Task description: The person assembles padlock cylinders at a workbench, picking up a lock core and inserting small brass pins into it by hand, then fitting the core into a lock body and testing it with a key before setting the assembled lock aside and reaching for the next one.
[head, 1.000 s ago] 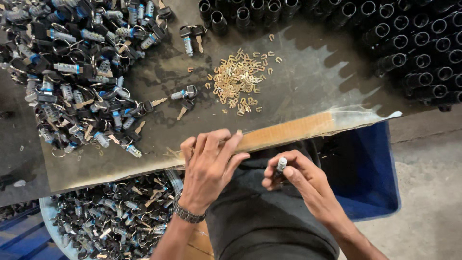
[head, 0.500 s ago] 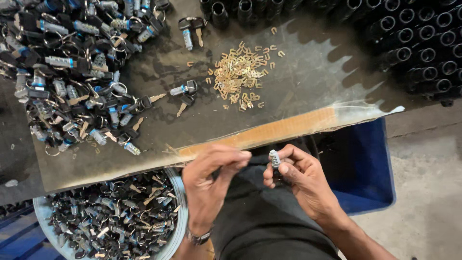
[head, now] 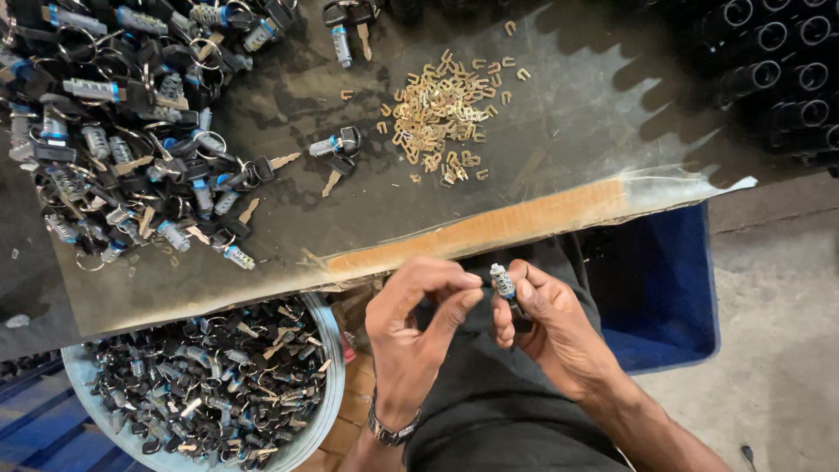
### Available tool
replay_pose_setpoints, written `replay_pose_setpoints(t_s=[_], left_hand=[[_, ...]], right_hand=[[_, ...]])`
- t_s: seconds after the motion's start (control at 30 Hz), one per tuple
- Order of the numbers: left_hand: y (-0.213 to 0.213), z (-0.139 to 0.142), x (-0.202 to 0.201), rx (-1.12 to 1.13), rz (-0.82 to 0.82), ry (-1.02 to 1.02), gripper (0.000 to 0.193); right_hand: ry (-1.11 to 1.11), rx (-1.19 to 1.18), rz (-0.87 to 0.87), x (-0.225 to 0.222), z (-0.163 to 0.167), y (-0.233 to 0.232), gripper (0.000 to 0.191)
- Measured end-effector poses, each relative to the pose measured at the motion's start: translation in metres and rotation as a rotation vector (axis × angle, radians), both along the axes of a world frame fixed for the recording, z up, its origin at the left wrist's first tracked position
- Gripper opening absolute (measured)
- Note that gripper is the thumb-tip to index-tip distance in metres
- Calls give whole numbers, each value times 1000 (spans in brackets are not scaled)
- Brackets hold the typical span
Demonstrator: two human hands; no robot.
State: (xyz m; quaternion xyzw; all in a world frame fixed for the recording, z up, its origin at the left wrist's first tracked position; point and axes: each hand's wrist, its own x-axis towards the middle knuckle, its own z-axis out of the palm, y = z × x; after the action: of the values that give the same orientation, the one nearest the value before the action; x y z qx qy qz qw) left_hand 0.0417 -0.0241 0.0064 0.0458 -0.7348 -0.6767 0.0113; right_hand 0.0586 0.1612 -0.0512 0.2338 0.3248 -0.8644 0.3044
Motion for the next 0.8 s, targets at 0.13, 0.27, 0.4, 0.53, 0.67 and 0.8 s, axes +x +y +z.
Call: replay_pose_setpoints(t_s=[0.13,0.27,0.4,0.53,0.67,0.8], left_hand=[[1,3,-1,-35,-19,0,16],[2,6,-1,-146,14,53,17],[2,8,-1,-224,17,89,19],[2,7,0,-276,29,159,20],[2,6,1,-277,26,201,21],[1,6,0,-306,17,218,21]], right_hand=[[80,17,7,3,2,-3,27],[109,48,0,4,3,-5,25],[137,78,-3,4,4,-5,24],[206,103,-11,4,4,-6,24],[231,125,-21,4,5,-7,24],[258,155,-22,3,5,-7,22]])
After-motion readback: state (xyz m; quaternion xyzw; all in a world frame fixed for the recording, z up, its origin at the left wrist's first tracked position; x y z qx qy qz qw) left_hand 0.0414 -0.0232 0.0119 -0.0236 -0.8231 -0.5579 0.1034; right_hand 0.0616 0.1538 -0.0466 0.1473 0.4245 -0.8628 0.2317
